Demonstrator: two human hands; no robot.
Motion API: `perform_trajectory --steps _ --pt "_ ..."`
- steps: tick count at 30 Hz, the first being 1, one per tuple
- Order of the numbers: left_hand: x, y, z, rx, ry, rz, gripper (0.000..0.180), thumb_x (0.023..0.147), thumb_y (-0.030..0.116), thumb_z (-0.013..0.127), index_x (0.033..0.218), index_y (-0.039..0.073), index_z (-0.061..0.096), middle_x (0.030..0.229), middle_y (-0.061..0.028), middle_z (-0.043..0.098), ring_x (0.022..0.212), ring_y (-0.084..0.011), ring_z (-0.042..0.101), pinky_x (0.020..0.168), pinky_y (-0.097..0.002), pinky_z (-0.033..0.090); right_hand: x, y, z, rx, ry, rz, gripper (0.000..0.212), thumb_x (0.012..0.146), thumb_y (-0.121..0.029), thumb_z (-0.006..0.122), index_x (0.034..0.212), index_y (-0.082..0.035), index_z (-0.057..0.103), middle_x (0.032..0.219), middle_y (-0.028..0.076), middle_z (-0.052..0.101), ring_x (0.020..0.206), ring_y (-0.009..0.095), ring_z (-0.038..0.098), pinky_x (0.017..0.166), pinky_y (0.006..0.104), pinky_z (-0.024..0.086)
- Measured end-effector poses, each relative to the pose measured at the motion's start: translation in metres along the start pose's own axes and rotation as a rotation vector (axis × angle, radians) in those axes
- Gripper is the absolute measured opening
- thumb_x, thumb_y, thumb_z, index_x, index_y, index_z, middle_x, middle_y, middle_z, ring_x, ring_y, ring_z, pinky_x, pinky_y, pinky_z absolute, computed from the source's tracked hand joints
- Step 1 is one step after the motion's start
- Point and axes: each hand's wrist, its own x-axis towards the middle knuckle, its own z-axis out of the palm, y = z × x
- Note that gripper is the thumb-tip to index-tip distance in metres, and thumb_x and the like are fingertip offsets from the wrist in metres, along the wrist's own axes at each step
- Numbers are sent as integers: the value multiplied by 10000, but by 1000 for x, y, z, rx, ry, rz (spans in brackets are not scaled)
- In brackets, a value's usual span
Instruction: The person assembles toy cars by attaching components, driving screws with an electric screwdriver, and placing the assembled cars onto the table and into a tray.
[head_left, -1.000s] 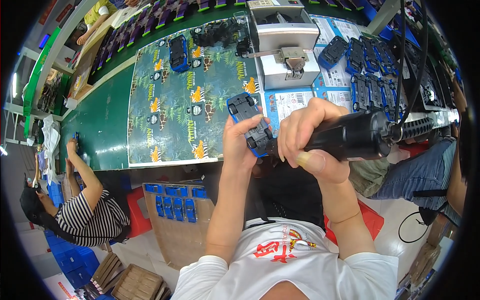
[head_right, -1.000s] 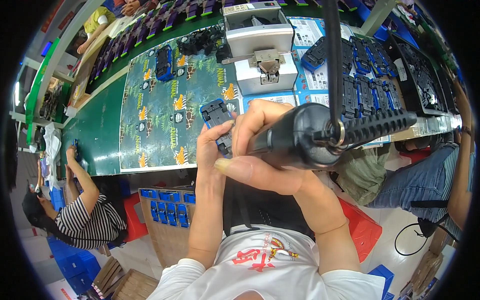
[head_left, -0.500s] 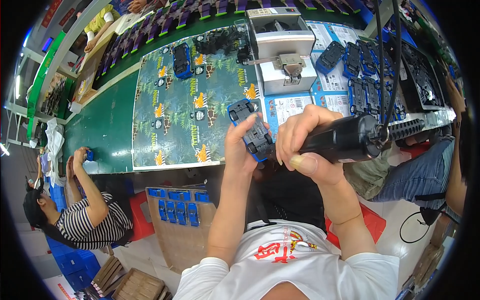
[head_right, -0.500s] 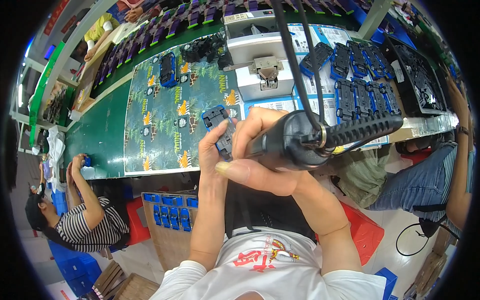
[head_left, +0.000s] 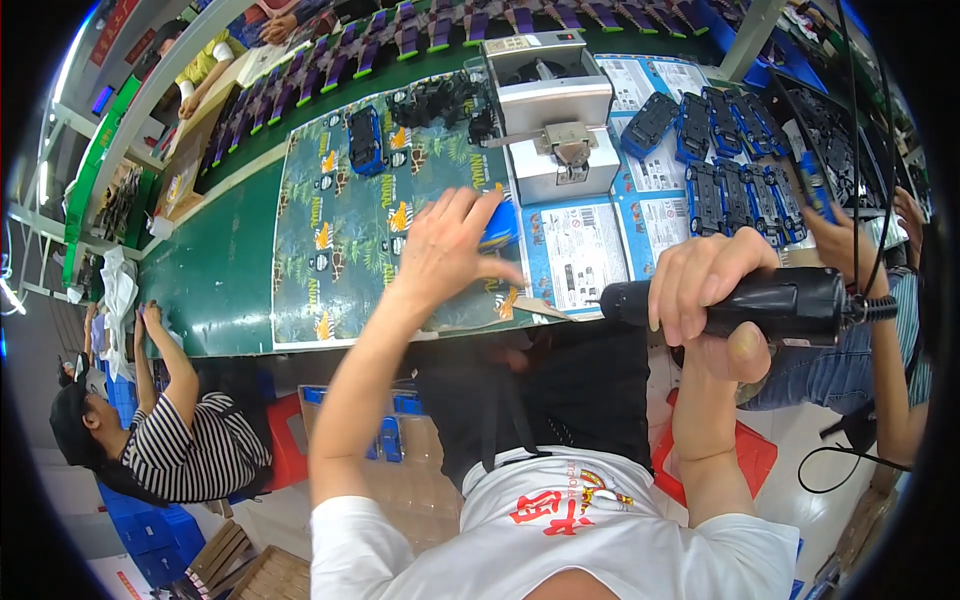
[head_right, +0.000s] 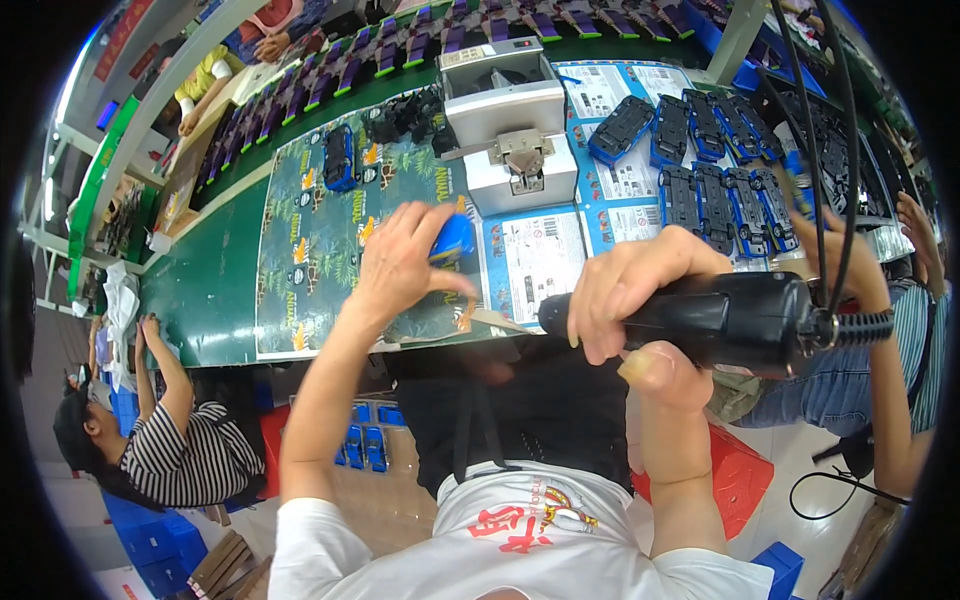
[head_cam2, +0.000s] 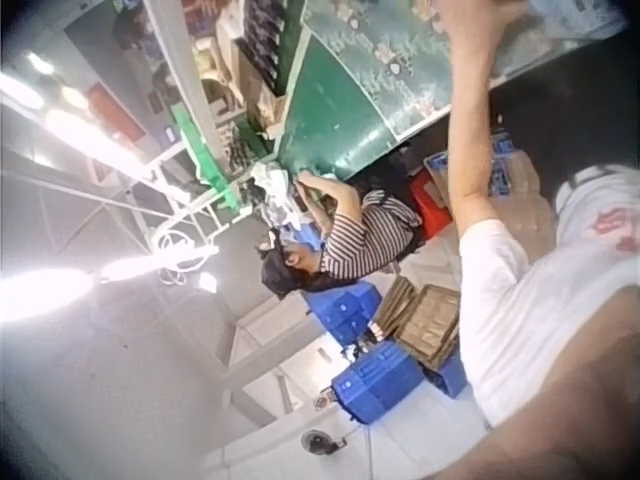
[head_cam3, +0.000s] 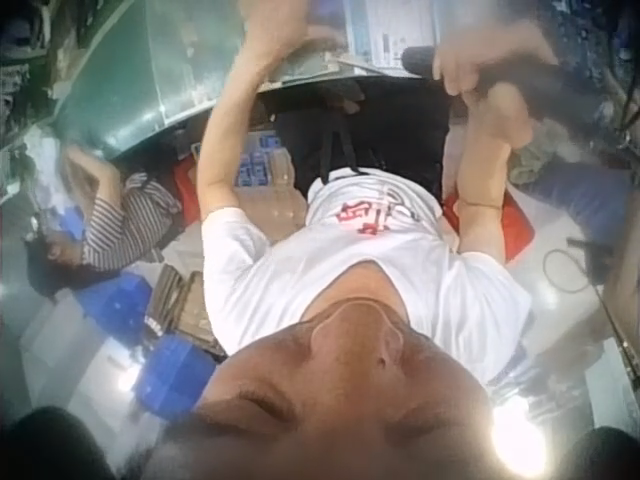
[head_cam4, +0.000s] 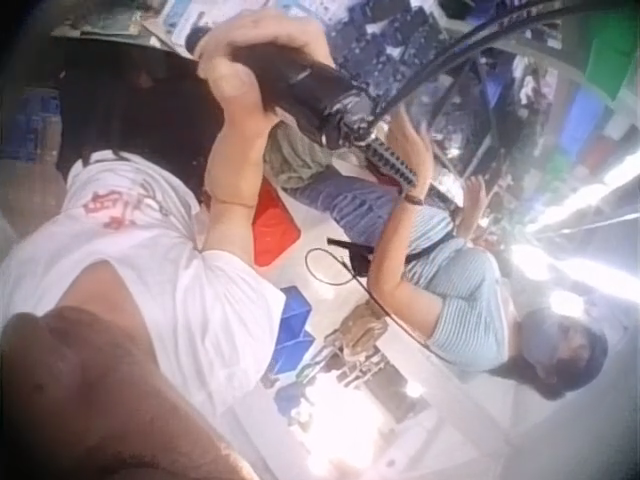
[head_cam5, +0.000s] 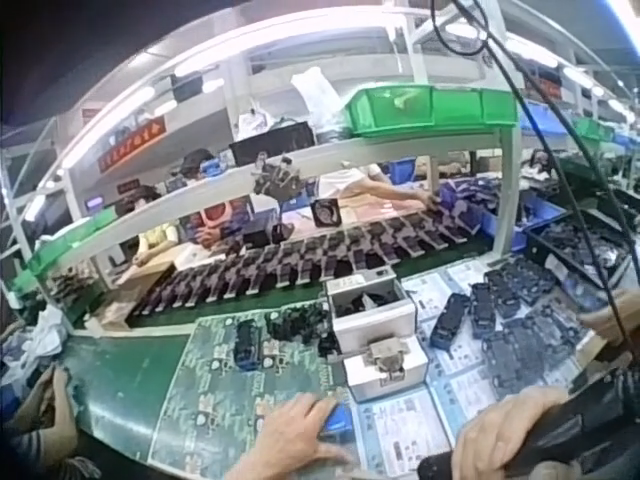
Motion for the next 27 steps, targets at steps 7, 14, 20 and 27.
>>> perform_trajectory --steps 7,14,20,27 --pt "-81 -93 -86 563 -352 -119 972 609 669 723 1371 109 499 1411 -153 442 1327 -343 409 1136 -575 233 -29 -23 -15 -79 143 101 353 716 -146 846 902 2 586 655 74 595 572 154 584 547 292 529" --pt "-77 -44 -45 78 376 -179 294 789 19 745 1067 2 651 1003 -150 671 906 -303 647 796 -380 522 -40 -27 -24 -203 59 280 361 720 -149 858 903 15 594 663 83 616 543 179 606 519 295 533" --pt "15 90 53 -711 266 -369 237 857 14 657 1092 -15 646 982 -124 676 756 -162 655 671 -291 525 -46 -28 -12 -310 56 326 376 663 -130 898 844 14 602 619 72 608 521 160 585 502 277 519" --pt "95 132 105 -588 160 -398 525 896 232 667 1270 -105 518 1125 -295 642 938 -479 645 827 -497 516 -48 -42 -2 -246 206 298 390 674 -214 895 778 1 587 569 58 592 463 135 562 468 262 507"
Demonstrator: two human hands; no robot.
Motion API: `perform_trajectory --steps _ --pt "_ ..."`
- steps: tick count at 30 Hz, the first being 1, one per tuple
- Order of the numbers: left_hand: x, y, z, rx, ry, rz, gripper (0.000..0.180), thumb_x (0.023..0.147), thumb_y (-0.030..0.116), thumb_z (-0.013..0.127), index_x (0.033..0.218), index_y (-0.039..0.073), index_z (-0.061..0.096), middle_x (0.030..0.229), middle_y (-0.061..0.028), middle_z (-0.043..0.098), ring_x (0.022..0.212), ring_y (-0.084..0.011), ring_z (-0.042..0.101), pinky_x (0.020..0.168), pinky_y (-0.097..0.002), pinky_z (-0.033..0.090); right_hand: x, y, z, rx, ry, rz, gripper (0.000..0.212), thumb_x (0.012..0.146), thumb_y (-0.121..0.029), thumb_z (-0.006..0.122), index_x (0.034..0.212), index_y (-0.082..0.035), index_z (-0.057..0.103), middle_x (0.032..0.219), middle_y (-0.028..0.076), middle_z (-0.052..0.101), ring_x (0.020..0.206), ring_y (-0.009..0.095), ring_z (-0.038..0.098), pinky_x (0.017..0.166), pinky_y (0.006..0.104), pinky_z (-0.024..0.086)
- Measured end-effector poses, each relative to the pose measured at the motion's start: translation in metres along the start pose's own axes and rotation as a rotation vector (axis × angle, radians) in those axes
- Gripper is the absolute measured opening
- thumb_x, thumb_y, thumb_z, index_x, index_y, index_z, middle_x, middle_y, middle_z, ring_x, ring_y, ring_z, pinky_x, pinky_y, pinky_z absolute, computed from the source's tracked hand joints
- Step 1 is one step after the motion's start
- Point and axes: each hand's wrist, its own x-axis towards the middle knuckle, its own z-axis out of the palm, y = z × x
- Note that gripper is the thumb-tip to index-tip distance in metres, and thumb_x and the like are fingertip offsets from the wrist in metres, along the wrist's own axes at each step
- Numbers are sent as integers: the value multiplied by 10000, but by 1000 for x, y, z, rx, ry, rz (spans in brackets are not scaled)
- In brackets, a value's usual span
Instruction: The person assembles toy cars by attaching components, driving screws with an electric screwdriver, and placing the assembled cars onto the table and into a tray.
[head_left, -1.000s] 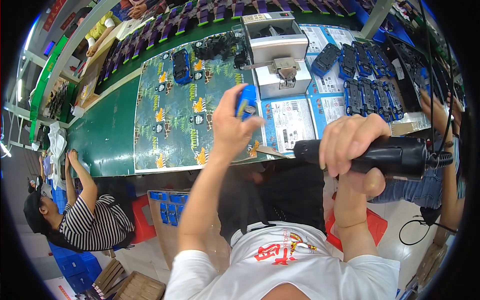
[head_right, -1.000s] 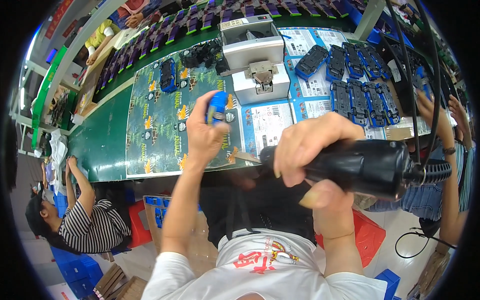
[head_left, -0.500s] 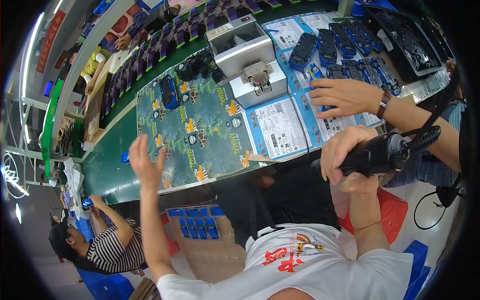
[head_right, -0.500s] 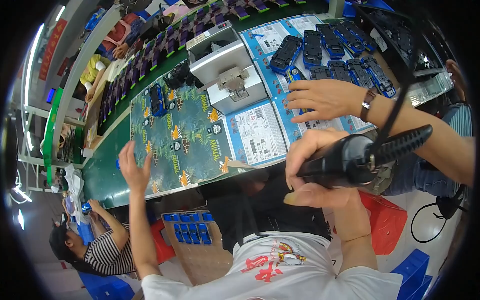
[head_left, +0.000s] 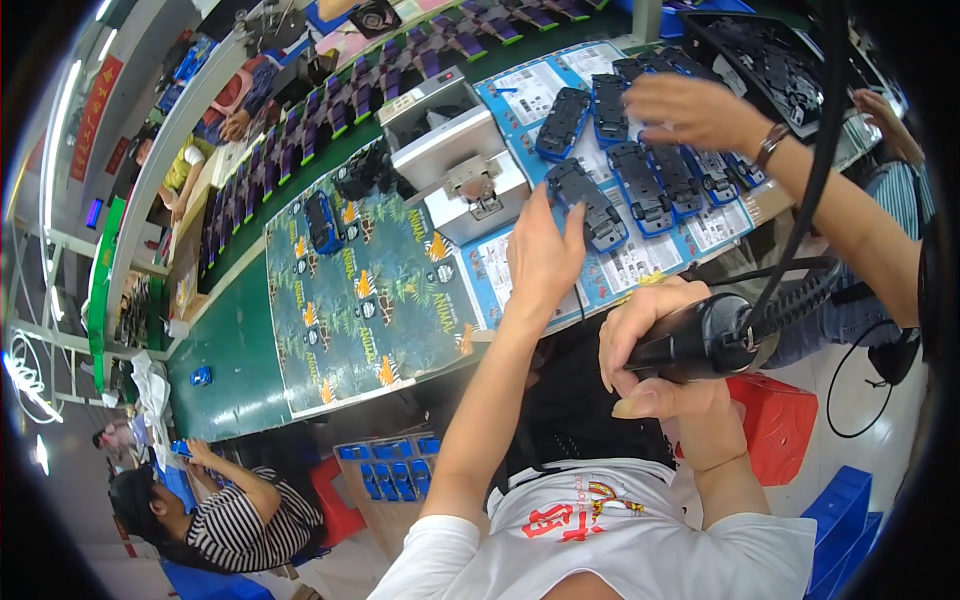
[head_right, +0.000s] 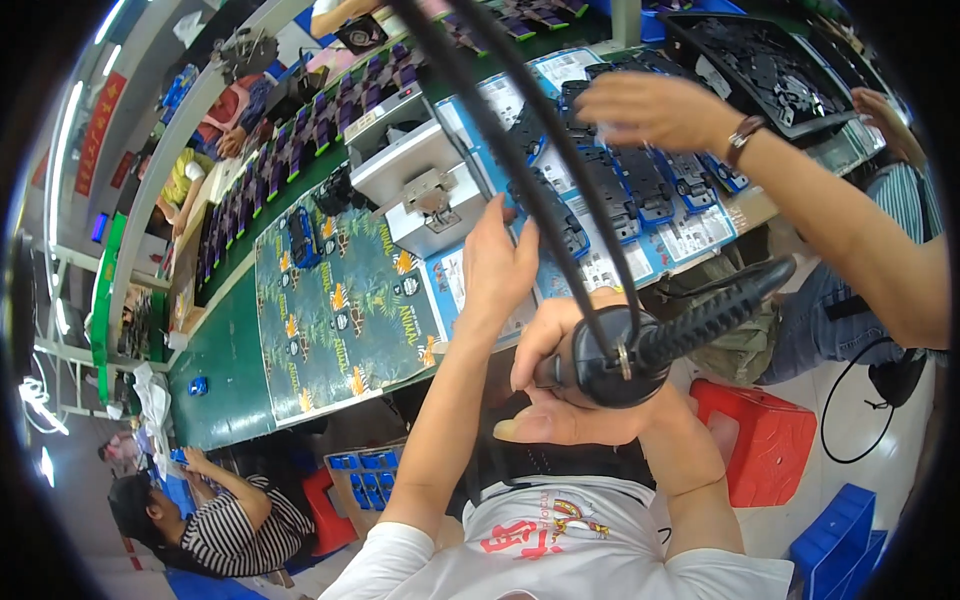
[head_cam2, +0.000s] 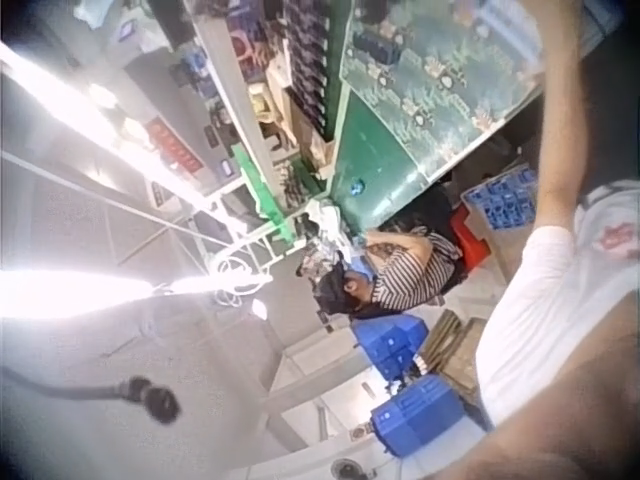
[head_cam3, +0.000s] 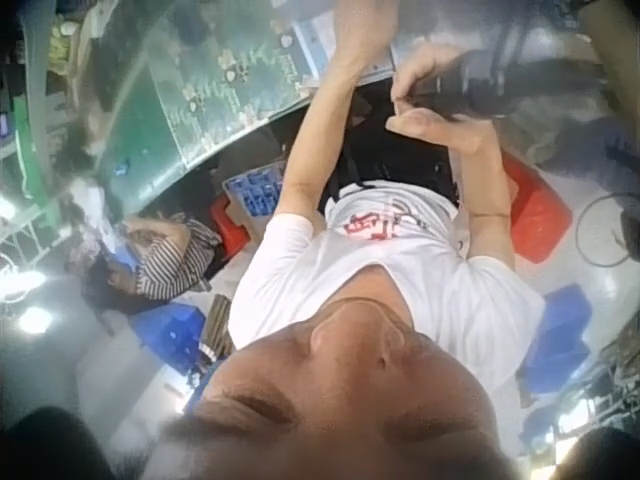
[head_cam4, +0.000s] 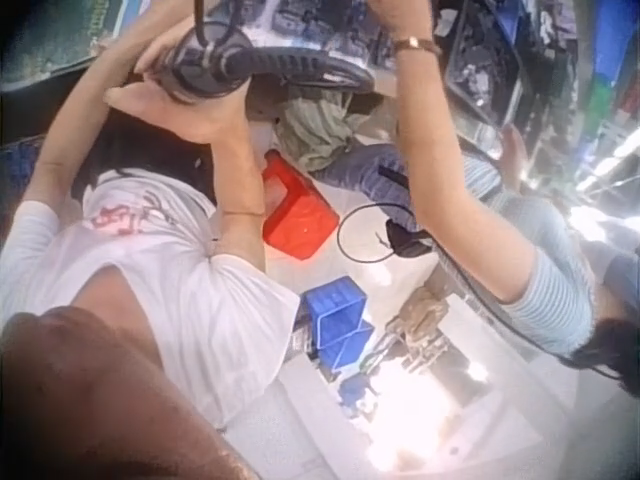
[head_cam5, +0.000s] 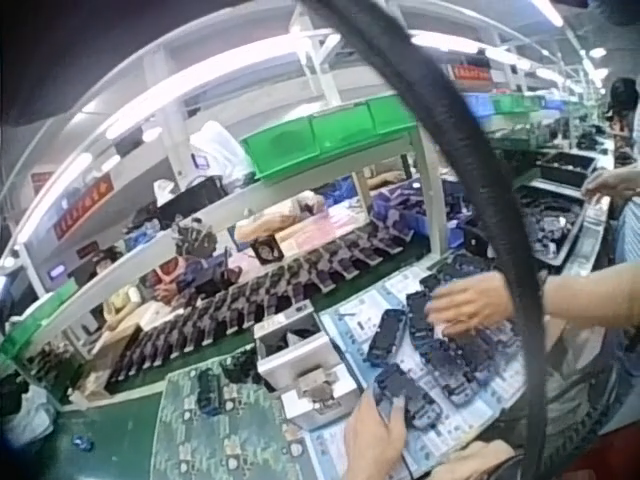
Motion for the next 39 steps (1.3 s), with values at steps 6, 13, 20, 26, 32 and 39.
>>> perform_trajectory --steps 6,13,20,26,32,39 --pt "20 22 18 46 -136 -251 729 805 382 753 1327 -41 470 1029 -217 693 946 -412 670 811 -483 516 -1 -8 -10 14 105 10 375 667 -194 881 786 10 590 570 69 582 455 136 543 463 261 497" --pt "33 32 22 -25 -215 -344 626 710 422 804 1074 -39 587 908 -178 674 844 -339 672 735 -431 513 -3 -9 -18 131 102 93 319 659 -85 831 857 13 601 734 79 621 589 85 564 554 216 451" --pt "-1 22 19 -580 29 -240 488 732 208 825 1050 -31 541 862 -152 675 805 -232 672 690 -354 507 14 -4 -12 113 76 -162 334 782 -180 782 909 6 535 626 85 561 505 160 552 493 294 491" --pt "-59 0 -65 -1169 125 -479 393 869 115 728 1200 25 535 1096 -77 628 912 -156 642 837 -284 530 63 -12 -8 67 69 -474 291 951 -331 567 959 -54 477 669 23 483 484 115 457 534 275 418" --pt "-83 -26 -104 -1211 266 -646 285 999 268 568 1155 32 536 992 -135 675 791 -234 708 664 -371 623 140 25 28 -60 215 -468 93 960 -127 531 953 -35 534 657 55 515 534 182 521 619 362 473" --pt "-89 -37 -103 -1211 158 -547 257 964 176 625 1162 27 558 1018 -129 685 776 -223 715 663 -355 611 177 69 44 -454 196 -568 128 824 -26 745 835 3 621 591 32 584 462 99 553 449 215 414"
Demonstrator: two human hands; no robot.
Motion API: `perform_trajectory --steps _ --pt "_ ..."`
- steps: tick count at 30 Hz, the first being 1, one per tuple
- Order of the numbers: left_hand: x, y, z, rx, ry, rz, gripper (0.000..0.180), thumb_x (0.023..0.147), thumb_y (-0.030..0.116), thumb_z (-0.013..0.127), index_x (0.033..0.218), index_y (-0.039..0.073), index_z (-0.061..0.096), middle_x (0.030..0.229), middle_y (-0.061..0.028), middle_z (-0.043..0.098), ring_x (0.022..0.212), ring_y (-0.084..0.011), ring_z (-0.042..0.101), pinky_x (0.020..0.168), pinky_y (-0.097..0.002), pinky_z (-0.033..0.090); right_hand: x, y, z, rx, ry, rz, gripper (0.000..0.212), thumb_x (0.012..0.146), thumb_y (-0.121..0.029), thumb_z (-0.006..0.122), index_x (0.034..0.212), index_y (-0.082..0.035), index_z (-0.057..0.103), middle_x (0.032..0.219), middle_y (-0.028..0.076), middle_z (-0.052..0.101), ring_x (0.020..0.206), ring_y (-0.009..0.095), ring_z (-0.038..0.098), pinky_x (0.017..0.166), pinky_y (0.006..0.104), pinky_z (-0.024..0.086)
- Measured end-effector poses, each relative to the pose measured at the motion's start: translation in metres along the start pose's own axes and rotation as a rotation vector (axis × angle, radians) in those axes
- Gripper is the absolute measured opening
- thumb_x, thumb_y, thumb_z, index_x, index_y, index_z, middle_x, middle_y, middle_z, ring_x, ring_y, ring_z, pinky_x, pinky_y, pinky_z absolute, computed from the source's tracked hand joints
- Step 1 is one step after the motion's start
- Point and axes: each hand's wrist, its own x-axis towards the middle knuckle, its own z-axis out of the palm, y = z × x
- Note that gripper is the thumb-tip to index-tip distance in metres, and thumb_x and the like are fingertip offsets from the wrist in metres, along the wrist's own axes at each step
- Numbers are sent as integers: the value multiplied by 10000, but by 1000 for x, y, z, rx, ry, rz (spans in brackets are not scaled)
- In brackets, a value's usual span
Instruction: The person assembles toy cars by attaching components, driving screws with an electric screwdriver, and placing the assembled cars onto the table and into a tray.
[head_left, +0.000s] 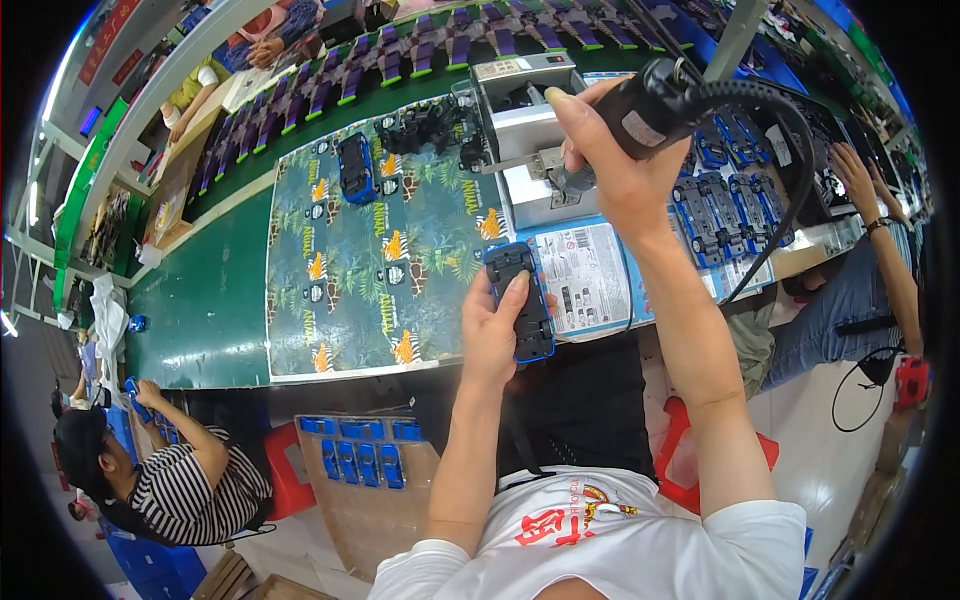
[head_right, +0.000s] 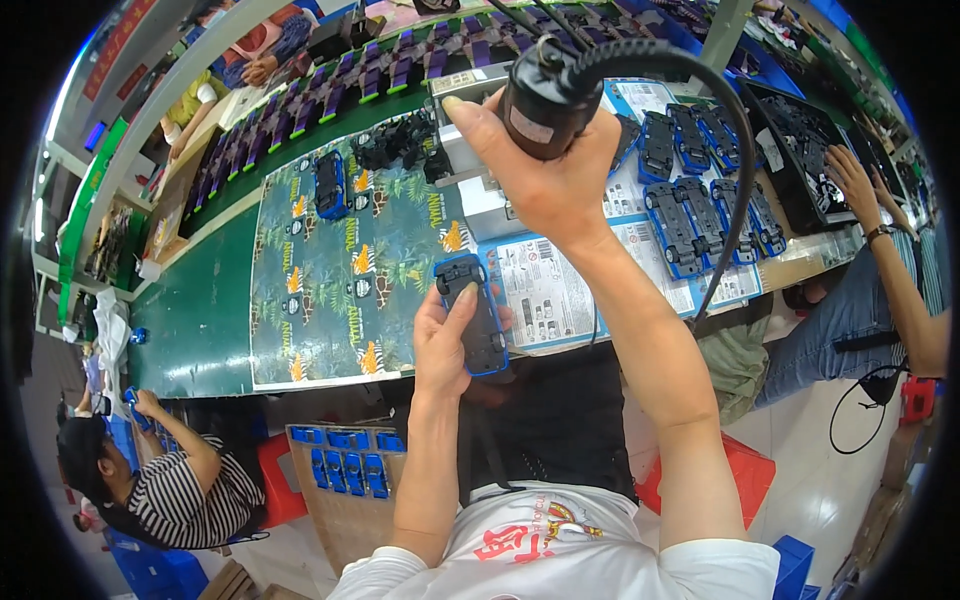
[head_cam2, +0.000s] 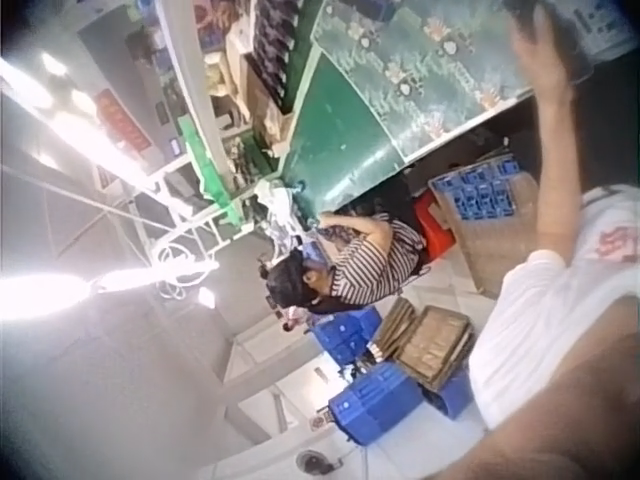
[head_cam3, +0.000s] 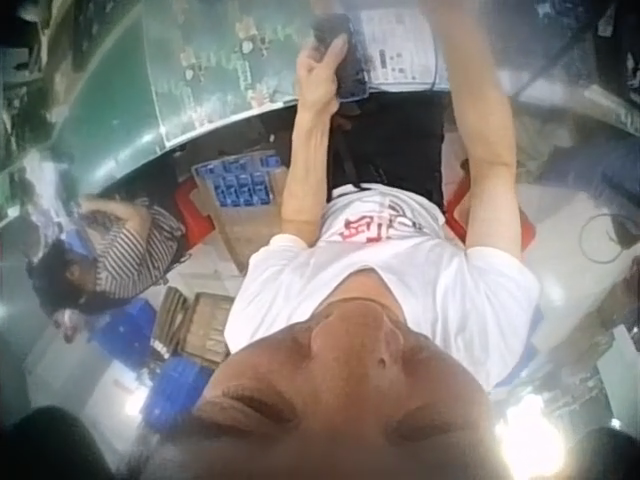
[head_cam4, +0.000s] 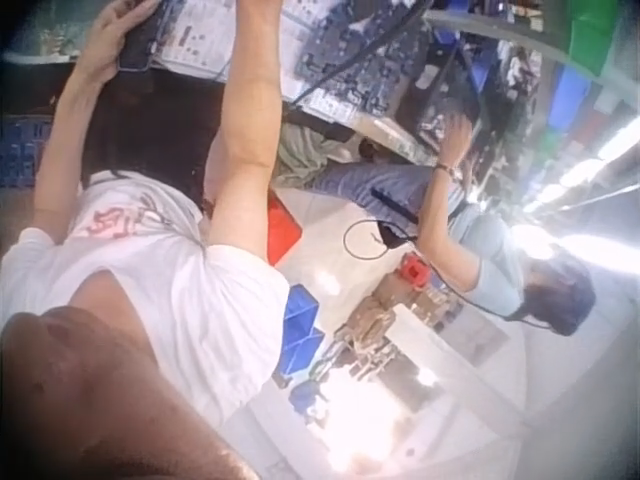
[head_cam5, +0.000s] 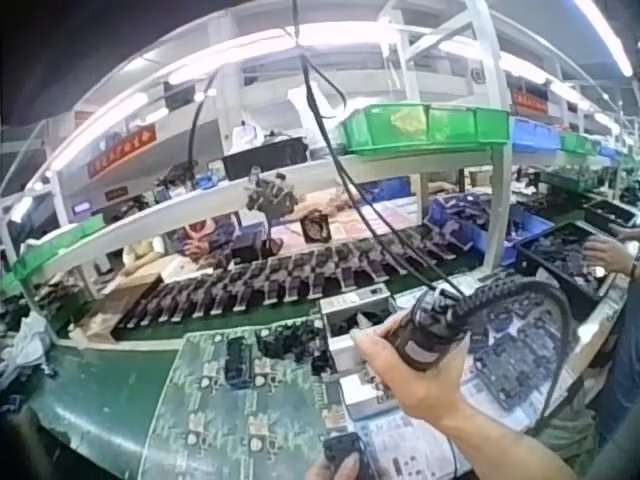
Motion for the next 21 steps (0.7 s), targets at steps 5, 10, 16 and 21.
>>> perform_trajectory --steps 5,10,16,21 --pt "2 5 9 -23 25 -17 270 960 156 626 1192 28 575 992 -123 688 795 -222 712 711 -362 605 9 -5 6 -23 -32 121 153 835 -68 747 779 -30 610 547 15 573 427 76 526 441 211 409" --pt "7 -6 3 -36 12 -15 250 973 164 610 1182 29 591 980 -116 687 781 -202 705 711 -346 602 18 -10 1 -59 -68 324 228 864 -176 718 728 -37 599 532 10 539 419 93 500 440 239 383" --pt "6 -6 8 49 47 4 225 962 164 640 1140 30 603 926 -75 689 743 -145 680 683 -305 585 -17 -42 -22 538 72 375 133 905 -138 619 907 -14 573 592 52 507 440 160 491 498 316 450" --pt "4 -4 13 106 72 43 222 953 172 658 1112 23 613 896 -62 692 727 -127 671 658 -279 564 -32 -58 -19 529 -91 213 217 961 -262 492 947 -46 506 637 43 466 484 140 449 540 312 421"
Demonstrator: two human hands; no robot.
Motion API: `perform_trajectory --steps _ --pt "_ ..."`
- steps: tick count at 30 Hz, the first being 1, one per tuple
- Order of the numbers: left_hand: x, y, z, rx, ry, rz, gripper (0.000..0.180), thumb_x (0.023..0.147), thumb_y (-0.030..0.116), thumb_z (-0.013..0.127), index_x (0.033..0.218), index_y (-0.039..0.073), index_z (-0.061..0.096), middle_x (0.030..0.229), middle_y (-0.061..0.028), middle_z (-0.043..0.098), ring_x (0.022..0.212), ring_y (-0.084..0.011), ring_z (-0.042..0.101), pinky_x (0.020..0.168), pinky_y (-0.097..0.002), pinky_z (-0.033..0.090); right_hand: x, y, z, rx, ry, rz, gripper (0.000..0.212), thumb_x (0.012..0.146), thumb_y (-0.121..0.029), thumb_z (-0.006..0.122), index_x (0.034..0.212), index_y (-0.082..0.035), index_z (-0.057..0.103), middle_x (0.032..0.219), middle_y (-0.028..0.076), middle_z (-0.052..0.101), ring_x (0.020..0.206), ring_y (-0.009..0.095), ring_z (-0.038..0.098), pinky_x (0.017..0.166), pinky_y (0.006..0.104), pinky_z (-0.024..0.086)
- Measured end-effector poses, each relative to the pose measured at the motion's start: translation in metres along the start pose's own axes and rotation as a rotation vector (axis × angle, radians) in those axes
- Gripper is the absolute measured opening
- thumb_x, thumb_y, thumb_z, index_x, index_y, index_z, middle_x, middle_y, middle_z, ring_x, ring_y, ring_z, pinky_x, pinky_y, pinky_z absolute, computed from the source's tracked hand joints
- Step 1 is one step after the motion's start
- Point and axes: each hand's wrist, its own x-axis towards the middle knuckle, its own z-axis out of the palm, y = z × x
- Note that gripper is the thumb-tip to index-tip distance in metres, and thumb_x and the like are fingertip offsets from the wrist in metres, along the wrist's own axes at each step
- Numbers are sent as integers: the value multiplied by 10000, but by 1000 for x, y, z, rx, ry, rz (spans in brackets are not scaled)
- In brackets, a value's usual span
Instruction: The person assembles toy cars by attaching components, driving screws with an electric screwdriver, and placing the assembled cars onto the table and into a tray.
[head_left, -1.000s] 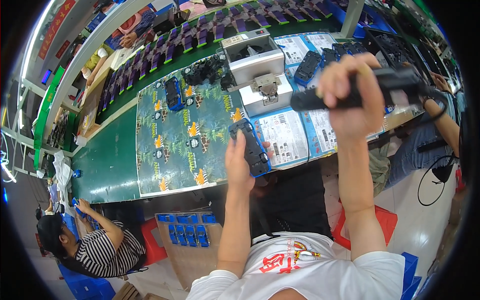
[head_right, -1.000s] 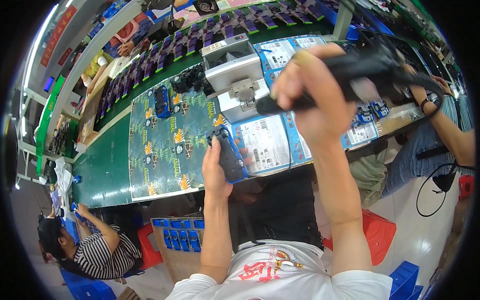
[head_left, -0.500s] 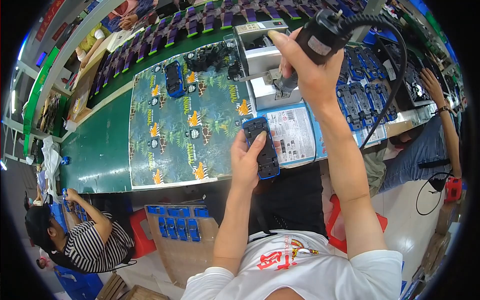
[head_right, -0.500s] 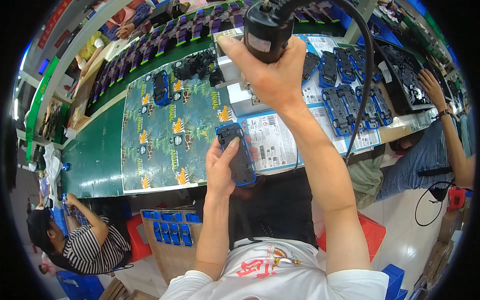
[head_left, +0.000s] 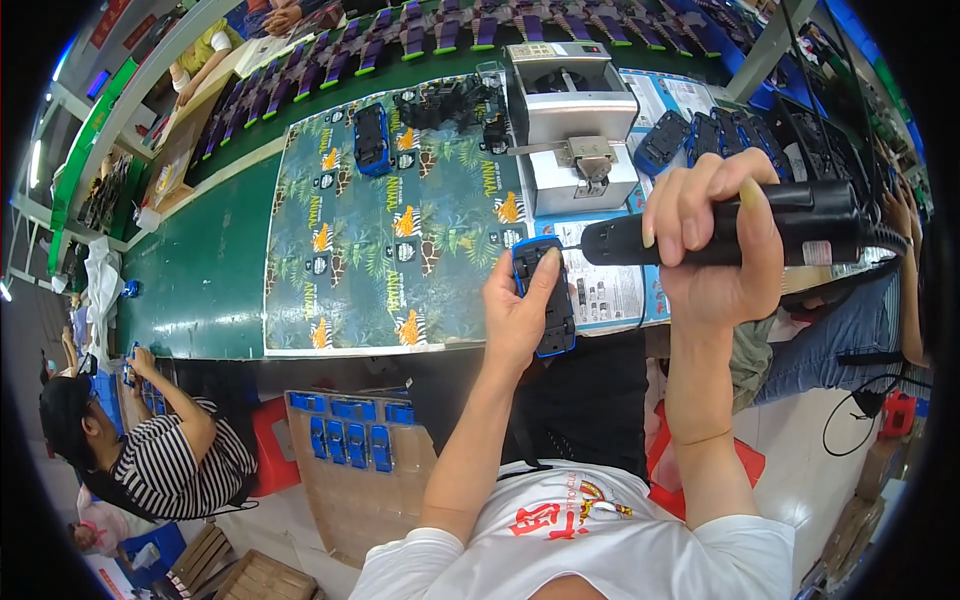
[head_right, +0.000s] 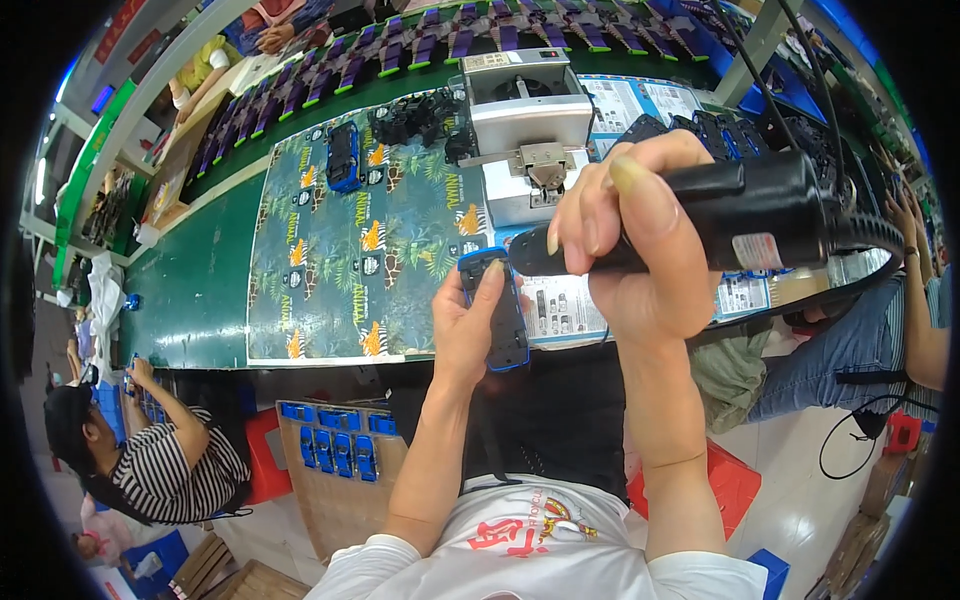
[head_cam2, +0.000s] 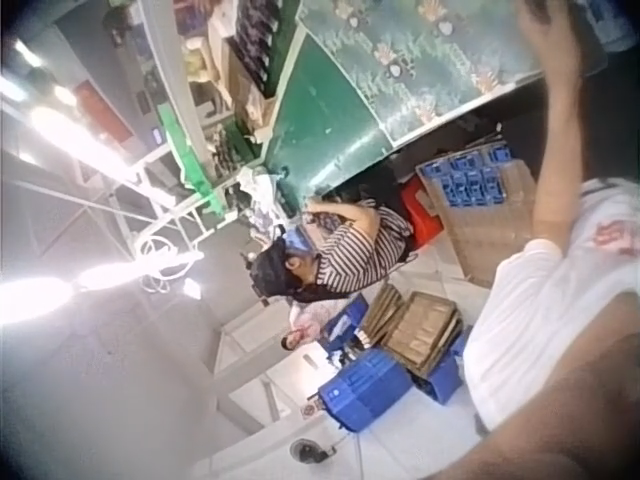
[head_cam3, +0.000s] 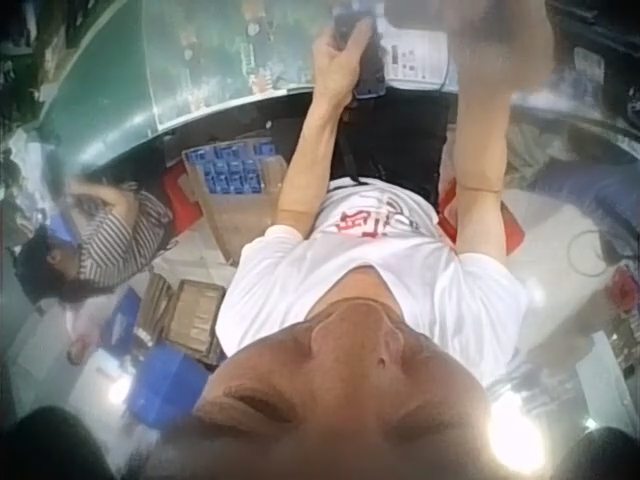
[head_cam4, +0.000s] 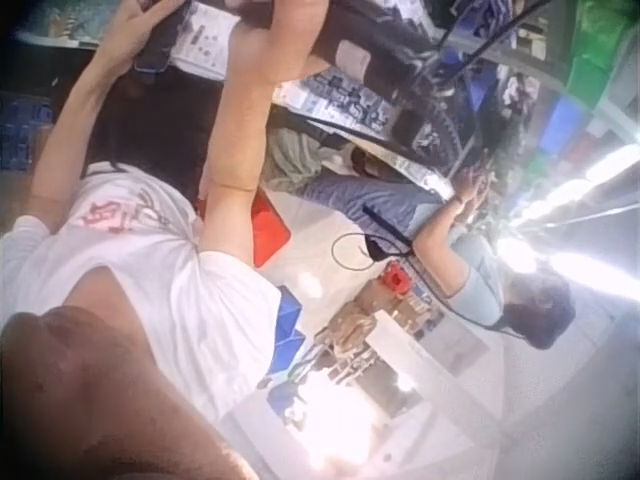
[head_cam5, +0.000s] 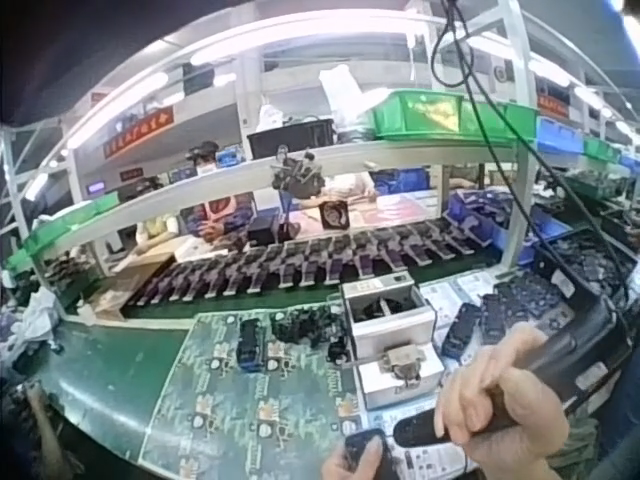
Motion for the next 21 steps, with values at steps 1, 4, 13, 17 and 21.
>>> perform_trajectory --steps 1,4,13,17,21 --pt "0 1 0 -14 13 -15 224 949 171 664 1108 20 620 892 -57 692 723 -118 666 654 -273 559 -1 0 1 29 -25 -13 223 959 -271 495 960 -48 506 640 41 468 488 139 454 543 310 425" --pt "-3 -6 1 49 -12 78 221 947 165 669 1106 16 630 902 -54 693 728 -107 656 661 -266 554 -6 1 0 38 -39 -17 232 960 -281 496 976 -50 503 660 40 482 496 136 465 550 308 431" --pt "-7 -7 3 74 -19 141 211 934 134 691 1062 -25 642 920 -40 691 798 -55 607 715 -227 511 -22 -4 8 54 -22 20 156 901 -109 604 956 -34 479 696 81 517 554 163 509 581 322 474" --pt "-5 -12 3 94 -25 144 205 932 116 687 1072 -26 643 935 -41 696 807 -59 609 721 -232 512 -26 -3 8 35 -27 39 183 886 -104 637 963 -41 484 717 84 525 611 165 532 631 323 482" --pt "-6 -11 1 116 1 185 199 928 100 682 1080 -24 648 934 -43 699 811 -64 613 732 -231 513 -33 2 15 19 48 125 192 869 -82 654 961 -43 491 731 87 538 656 173 547 681 325 482"
